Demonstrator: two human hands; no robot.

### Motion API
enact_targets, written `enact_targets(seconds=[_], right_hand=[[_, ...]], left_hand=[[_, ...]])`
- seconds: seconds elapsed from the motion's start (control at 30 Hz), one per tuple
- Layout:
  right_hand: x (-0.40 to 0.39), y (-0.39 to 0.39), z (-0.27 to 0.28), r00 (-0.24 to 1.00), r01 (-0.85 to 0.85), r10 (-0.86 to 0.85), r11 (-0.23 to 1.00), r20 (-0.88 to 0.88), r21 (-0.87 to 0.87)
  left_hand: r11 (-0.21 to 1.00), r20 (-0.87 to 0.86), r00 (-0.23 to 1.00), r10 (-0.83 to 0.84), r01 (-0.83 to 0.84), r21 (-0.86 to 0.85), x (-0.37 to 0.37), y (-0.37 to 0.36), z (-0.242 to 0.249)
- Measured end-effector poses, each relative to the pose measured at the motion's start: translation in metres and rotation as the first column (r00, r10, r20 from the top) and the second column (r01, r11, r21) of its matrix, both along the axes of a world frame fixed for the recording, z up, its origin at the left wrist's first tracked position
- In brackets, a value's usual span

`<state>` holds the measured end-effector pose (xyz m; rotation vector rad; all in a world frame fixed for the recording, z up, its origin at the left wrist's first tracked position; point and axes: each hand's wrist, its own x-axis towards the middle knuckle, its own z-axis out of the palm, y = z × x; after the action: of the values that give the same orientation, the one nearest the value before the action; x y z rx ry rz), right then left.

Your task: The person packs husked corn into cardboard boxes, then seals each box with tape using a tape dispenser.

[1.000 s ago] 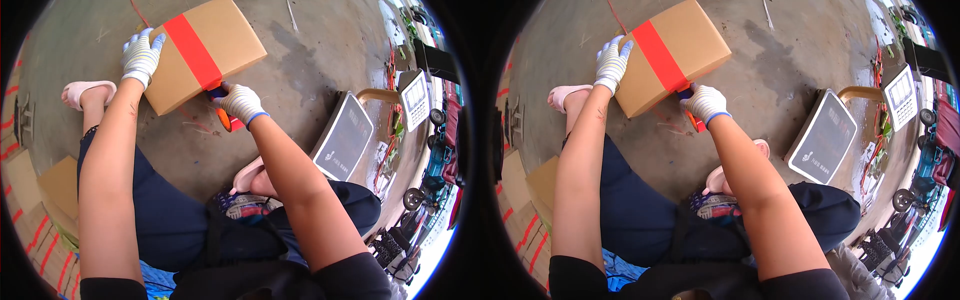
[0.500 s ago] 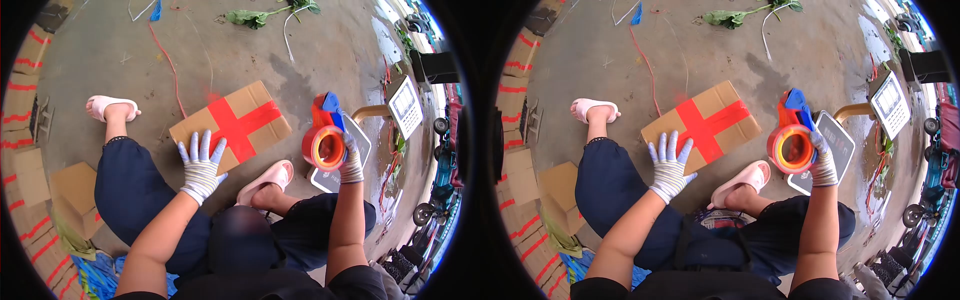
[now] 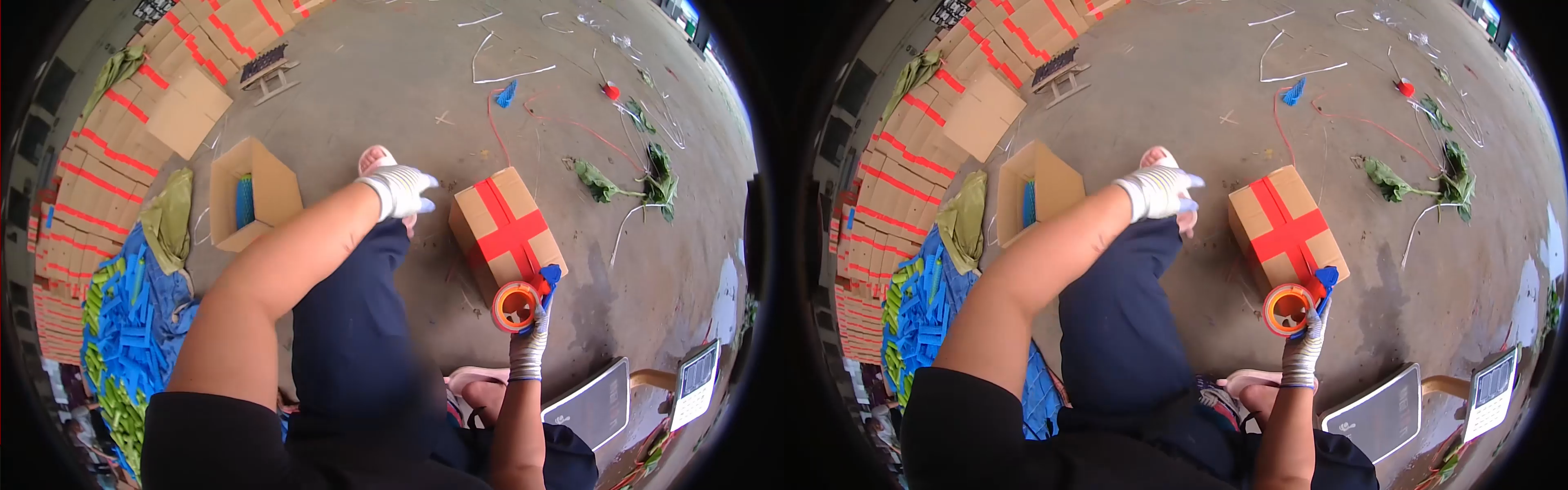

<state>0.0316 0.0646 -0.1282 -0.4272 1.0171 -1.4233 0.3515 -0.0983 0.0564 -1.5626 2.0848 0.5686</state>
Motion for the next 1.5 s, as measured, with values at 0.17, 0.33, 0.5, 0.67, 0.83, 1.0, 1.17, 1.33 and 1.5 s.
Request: enact_targets(seconds=[0.17,0.33,0.5,0.67,0.83,1.0,1.17,1.33,1.5], right_hand=[[-0.002,-0.024,-0.025,0.988,0.053,-0.071,0.990,0.137,0.129],[0.051,-0.087,-0.009,0.987,0.047,-0.060,0.995,0.147,0.091],[0.113,-0.208,0.048,0.977,-0.070,0.085,0.994,0.198,-0.079],[0.121,-0.174,0.108,0.934,-0.332,0.342,0.938,0.107,-0.101],[0.088,-0.132,0.116,0.672,-0.558,0.441,0.830,-0.595,-0.015],[0.004,-0.069,0.090,0.417,-0.559,0.382,0.823,-0.824,0.099],[0.023,-0.053,0.096,-0.095,-0.659,0.065,0.744,-0.993,0.112],[0.127,-0.097,0.129,-0.689,-0.493,0.212,0.564,-0.693,0.663],[0.137,-0.127,0.123,-0.703,-0.435,0.314,0.520,-0.638,0.735]], left_hand=[[0.496,-0.048,0.735,0.677,-0.503,-0.708,0.189,0.029,-0.012],[0.260,-0.169,0.384,0.908,-0.831,-0.491,0.318,0.063,-0.106],[0.598,-0.057,0.660,0.749,-0.711,-0.369,0.313,0.039,-0.126],[0.973,-0.076,0.985,0.154,-0.165,-0.164,0.219,0.079,-0.081],[0.969,-0.369,0.904,-0.217,0.152,-0.196,0.147,0.095,-0.092],[0.919,-0.656,0.646,-0.390,0.319,-0.233,0.079,0.091,-0.092],[0.789,-0.745,0.657,0.113,-0.516,-0.335,0.117,0.051,-0.089],[0.942,-0.641,0.704,0.305,-0.123,0.314,0.075,0.064,-0.135],[0.916,-0.516,0.787,-0.339,0.400,0.009,0.095,0.086,-0.111]])
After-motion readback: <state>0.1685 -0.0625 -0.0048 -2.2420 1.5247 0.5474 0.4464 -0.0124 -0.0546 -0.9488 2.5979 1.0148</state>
